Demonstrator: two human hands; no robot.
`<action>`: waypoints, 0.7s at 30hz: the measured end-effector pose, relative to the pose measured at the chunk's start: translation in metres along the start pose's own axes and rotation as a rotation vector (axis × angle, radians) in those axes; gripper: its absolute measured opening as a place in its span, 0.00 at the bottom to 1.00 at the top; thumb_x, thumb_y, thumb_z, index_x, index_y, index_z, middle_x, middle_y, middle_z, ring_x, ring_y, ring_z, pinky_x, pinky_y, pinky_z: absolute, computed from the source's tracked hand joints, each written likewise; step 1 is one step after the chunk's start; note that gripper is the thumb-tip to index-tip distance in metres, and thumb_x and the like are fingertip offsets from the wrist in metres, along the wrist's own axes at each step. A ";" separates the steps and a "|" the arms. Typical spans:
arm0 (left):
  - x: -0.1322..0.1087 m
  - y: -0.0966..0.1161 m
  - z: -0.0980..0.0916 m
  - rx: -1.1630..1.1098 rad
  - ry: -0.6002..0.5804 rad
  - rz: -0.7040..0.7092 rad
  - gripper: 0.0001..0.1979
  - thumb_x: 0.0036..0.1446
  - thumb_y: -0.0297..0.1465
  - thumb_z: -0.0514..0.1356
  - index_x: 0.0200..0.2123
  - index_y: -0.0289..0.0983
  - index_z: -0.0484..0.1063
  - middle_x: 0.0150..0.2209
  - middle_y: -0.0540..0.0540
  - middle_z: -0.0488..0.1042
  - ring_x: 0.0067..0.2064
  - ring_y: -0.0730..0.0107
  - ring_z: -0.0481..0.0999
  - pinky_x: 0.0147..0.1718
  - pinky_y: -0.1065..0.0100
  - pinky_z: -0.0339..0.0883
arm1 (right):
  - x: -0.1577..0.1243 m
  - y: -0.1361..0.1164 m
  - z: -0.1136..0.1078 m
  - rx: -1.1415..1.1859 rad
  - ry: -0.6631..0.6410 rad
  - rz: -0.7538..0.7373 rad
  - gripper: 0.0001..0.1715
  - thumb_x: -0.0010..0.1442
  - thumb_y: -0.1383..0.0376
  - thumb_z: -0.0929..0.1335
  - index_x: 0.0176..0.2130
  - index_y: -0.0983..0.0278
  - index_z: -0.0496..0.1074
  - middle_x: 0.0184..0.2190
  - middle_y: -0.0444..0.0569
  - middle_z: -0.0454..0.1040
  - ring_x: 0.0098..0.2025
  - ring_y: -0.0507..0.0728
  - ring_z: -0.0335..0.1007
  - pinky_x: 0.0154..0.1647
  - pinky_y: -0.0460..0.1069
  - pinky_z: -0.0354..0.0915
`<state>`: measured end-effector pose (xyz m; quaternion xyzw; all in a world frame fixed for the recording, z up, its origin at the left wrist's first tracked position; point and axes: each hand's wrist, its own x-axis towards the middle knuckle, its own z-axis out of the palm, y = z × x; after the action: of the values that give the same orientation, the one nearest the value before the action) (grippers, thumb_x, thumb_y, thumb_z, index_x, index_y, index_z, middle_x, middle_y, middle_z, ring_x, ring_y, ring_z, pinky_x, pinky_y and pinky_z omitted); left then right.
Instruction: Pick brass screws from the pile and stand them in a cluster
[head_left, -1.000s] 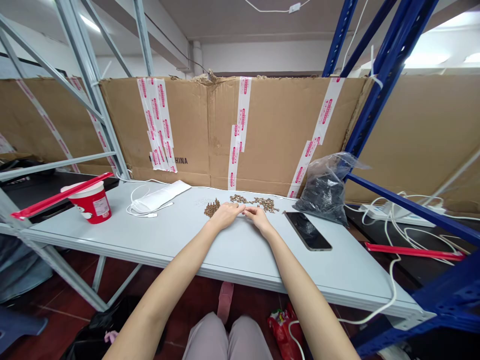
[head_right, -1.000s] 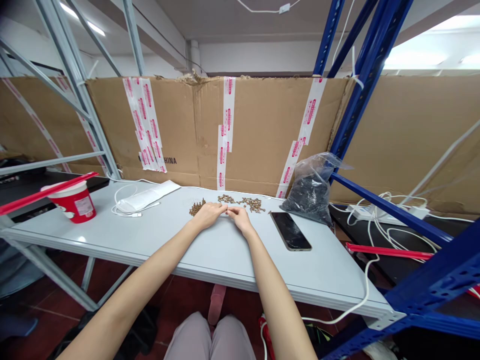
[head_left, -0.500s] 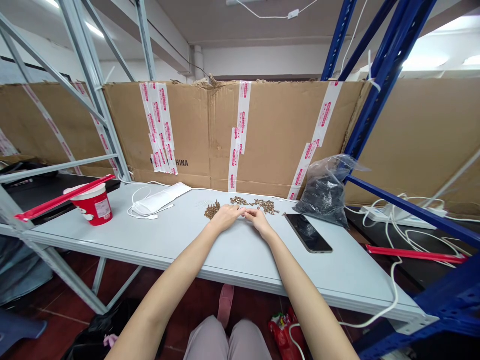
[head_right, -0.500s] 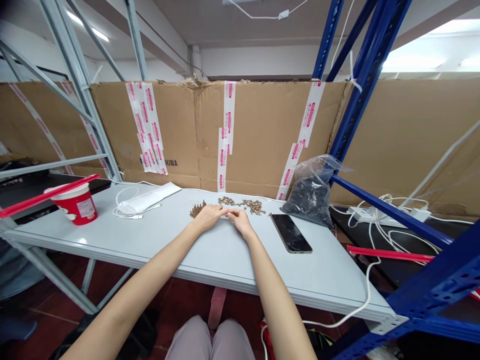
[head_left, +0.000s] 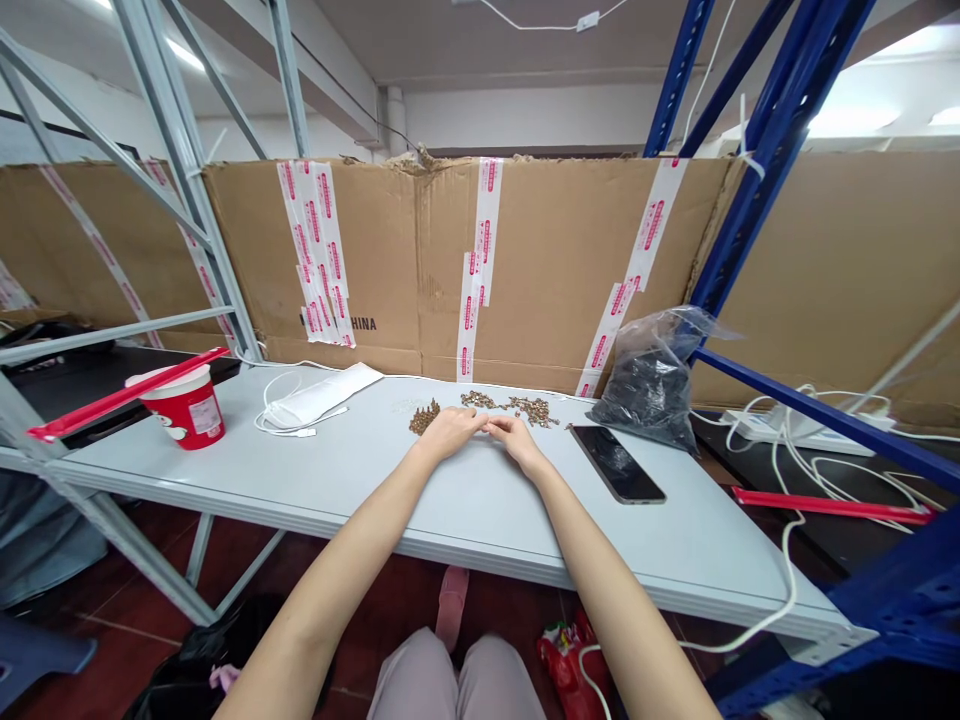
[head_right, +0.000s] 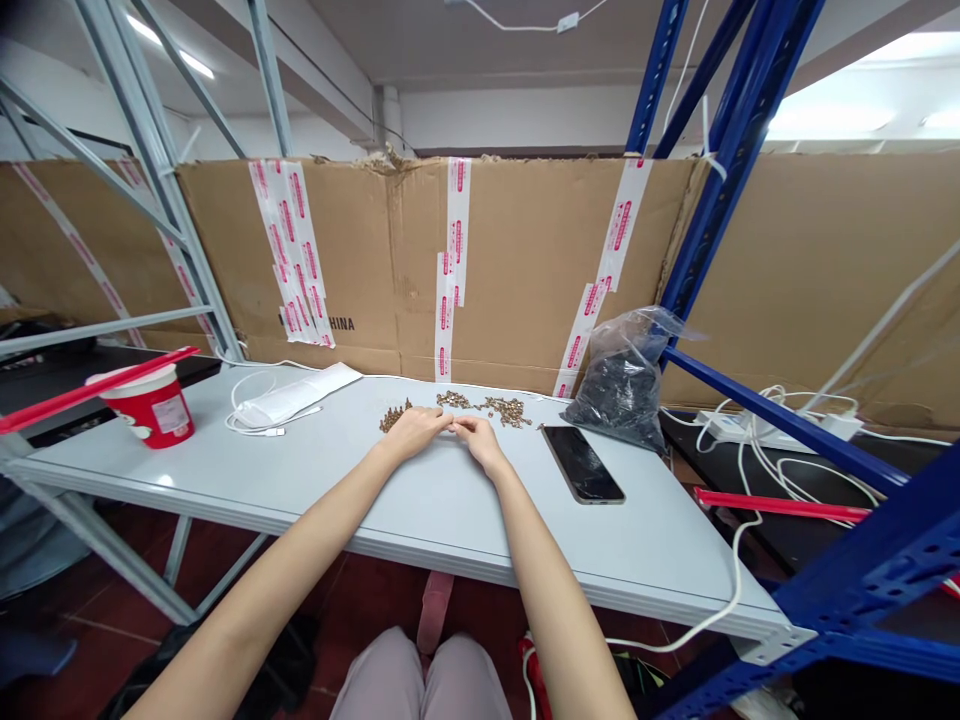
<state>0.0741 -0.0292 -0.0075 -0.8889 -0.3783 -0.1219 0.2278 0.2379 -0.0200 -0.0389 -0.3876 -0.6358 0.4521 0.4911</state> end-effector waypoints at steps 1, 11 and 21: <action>0.000 0.000 0.001 -0.006 0.003 -0.003 0.08 0.61 0.29 0.46 0.39 0.37 0.63 0.32 0.45 0.69 0.33 0.69 0.71 0.33 0.69 0.61 | 0.000 0.000 0.000 0.004 -0.004 0.002 0.14 0.42 0.57 0.70 0.27 0.66 0.74 0.28 0.48 0.75 0.34 0.55 0.67 0.44 0.53 0.58; -0.001 -0.001 -0.001 0.075 0.024 0.023 0.08 0.60 0.27 0.48 0.42 0.40 0.62 0.32 0.47 0.69 0.32 0.71 0.71 0.32 0.71 0.60 | 0.000 0.000 -0.002 0.036 0.037 0.007 0.15 0.41 0.56 0.70 0.28 0.65 0.73 0.29 0.49 0.75 0.36 0.57 0.68 0.45 0.54 0.58; 0.000 0.001 -0.002 0.029 0.022 -0.012 0.09 0.62 0.31 0.45 0.44 0.38 0.59 0.34 0.46 0.69 0.31 0.70 0.72 0.30 0.71 0.60 | -0.001 -0.004 -0.002 0.016 0.022 0.012 0.15 0.42 0.57 0.69 0.28 0.65 0.73 0.30 0.48 0.75 0.36 0.56 0.67 0.45 0.53 0.58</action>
<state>0.0747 -0.0312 -0.0058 -0.8818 -0.3827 -0.1278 0.2441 0.2396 -0.0220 -0.0356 -0.3923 -0.6244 0.4557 0.4986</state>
